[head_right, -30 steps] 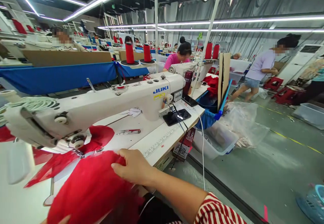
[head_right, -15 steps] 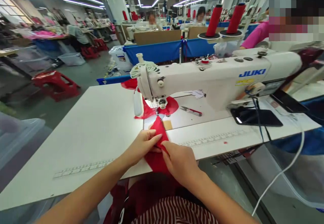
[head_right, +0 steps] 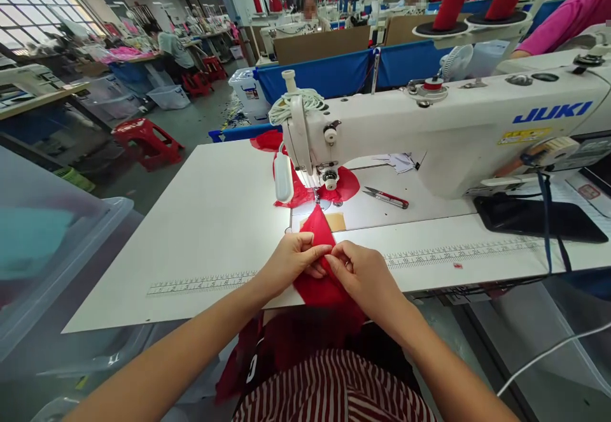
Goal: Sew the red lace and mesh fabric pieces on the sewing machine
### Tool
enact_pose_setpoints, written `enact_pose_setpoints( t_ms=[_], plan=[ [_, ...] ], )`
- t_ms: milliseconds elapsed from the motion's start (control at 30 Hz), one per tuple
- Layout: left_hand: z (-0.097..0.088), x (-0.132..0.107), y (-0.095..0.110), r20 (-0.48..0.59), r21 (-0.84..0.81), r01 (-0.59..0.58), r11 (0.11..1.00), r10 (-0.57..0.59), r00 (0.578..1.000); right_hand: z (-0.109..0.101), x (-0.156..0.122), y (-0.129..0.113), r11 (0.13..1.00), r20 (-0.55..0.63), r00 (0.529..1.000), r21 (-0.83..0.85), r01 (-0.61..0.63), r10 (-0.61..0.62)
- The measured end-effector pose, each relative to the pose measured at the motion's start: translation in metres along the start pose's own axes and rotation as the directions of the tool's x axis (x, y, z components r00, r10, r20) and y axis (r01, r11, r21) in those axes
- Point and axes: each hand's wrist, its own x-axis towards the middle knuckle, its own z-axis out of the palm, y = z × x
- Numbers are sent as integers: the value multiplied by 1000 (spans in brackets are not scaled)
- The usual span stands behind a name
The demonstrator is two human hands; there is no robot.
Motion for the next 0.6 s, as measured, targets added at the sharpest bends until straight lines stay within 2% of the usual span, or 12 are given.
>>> enact_pose_setpoints(
  t_ms=[233, 433, 600],
  plan=[
    [-2, -6, 4, 107, -78, -81, 994, 89, 990, -2, 3, 4, 996, 17, 997, 53, -78, 77],
    [-1, -3, -4, 20, -71, -44, 996, 46, 999, 4, 1, 7, 992, -54, 998, -127, 18, -25],
    [0, -2, -5, 14, -104, -31, 994, 33, 999, -1, -1, 3, 999, -111, 994, -24, -23, 20]
  ],
)
